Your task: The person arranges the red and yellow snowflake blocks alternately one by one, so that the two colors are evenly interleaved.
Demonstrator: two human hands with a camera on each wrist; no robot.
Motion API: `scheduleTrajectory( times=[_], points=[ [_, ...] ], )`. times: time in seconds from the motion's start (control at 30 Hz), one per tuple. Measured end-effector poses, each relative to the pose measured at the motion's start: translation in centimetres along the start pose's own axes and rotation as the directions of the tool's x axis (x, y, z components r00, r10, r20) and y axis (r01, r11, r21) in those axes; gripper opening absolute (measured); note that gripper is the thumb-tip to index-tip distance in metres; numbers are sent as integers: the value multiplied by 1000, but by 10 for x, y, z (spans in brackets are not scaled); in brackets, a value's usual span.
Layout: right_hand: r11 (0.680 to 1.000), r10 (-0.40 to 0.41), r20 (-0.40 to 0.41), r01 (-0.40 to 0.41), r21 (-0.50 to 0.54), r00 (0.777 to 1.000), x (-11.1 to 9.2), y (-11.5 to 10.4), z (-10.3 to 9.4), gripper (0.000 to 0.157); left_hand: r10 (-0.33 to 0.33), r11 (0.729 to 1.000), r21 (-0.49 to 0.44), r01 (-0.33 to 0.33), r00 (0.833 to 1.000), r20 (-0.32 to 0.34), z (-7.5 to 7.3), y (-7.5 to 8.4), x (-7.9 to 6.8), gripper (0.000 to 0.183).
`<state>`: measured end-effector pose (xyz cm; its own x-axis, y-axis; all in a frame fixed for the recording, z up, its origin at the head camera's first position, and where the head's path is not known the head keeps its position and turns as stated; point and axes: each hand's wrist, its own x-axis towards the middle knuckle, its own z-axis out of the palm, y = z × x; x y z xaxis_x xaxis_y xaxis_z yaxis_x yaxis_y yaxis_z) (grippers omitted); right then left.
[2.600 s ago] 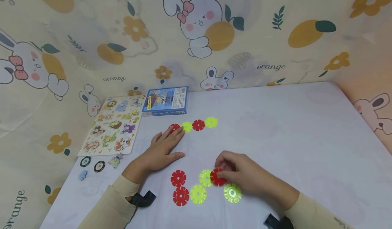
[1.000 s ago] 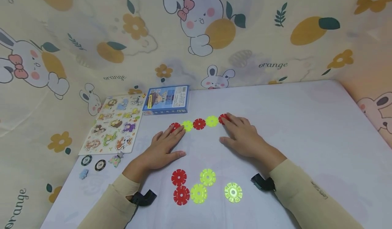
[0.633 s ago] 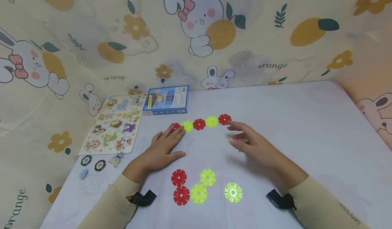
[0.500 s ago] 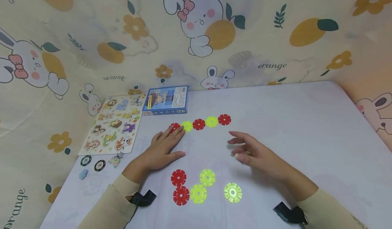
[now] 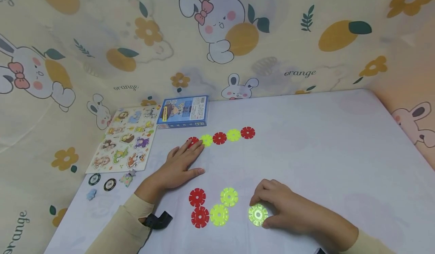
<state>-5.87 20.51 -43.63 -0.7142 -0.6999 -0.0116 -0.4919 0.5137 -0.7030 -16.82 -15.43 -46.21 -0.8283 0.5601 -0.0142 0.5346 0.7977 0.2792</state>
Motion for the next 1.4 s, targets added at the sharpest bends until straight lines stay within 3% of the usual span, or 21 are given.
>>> scheduleTrajectory(
  times=[0.1, 0.17, 0.3, 0.43, 0.57, 0.73, 0.87, 0.93, 1.0, 1.1, 1.23, 1.3, 1.4],
  points=[
    [993, 53, 21, -55, 104, 998, 4, 0, -2, 34, -2, 1000, 4, 2, 1000, -1, 1, 0, 0, 80],
    [972, 136, 35, -140, 189, 990, 8, 2, -7, 26, -1, 1000, 4, 1, 1000, -2, 1, 0, 1, 80],
    [932, 286, -54, -265, 246, 957, 21, 12, -18, 21, 3, 1000, 0, -3, 1000, -2, 1, 0, 1, 81],
    [893, 415, -204, -354, 277, 887, 39, 31, -30, 25, 2, 1000, 0, -2, 1000, 5, 1, -1, 0, 81],
    [851, 493, -301, -379, 364, 816, 53, 57, -46, 27, 0, 1000, -7, 0, 1000, 14, 0, 0, 0, 81],
    [822, 555, -406, -405, 401, 726, 65, 82, -69, 29, 0, 1000, -9, 1, 1000, 4, -1, 1, -1, 80],
    [804, 581, -435, -401, 439, 688, 72, 91, -78, 39, 0, 1000, -4, 1, 1000, 3, -1, 1, 0, 80],
    [810, 577, -437, -411, 419, 691, 73, 92, -79, 46, 0, 1000, -2, 0, 1000, 6, -1, 1, 0, 80],
    [838, 544, -449, -432, 333, 709, 73, 90, -78, 50, -1, 1000, 1, 1, 1000, 8, -1, 1, 0, 80],
    [880, 456, -442, -465, 95, 773, 73, 83, -74, 57, 0, 1000, 2, 0, 1000, 4, -1, 1, -1, 80],
    [884, 355, -360, -435, -170, 863, 74, 74, -67, 71, 5, 1000, 2, -5, 1000, -2, 0, 1, 0, 80],
    [882, 334, -333, -417, -221, 882, 75, 72, -63, 75, 7, 1000, -1, -7, 1000, -3, 0, 0, 0, 80],
    [884, 321, -330, -406, -234, 888, 76, 71, -61, 77, 4, 1000, 0, -4, 1000, 1, 0, -2, 0, 80]
  ],
)
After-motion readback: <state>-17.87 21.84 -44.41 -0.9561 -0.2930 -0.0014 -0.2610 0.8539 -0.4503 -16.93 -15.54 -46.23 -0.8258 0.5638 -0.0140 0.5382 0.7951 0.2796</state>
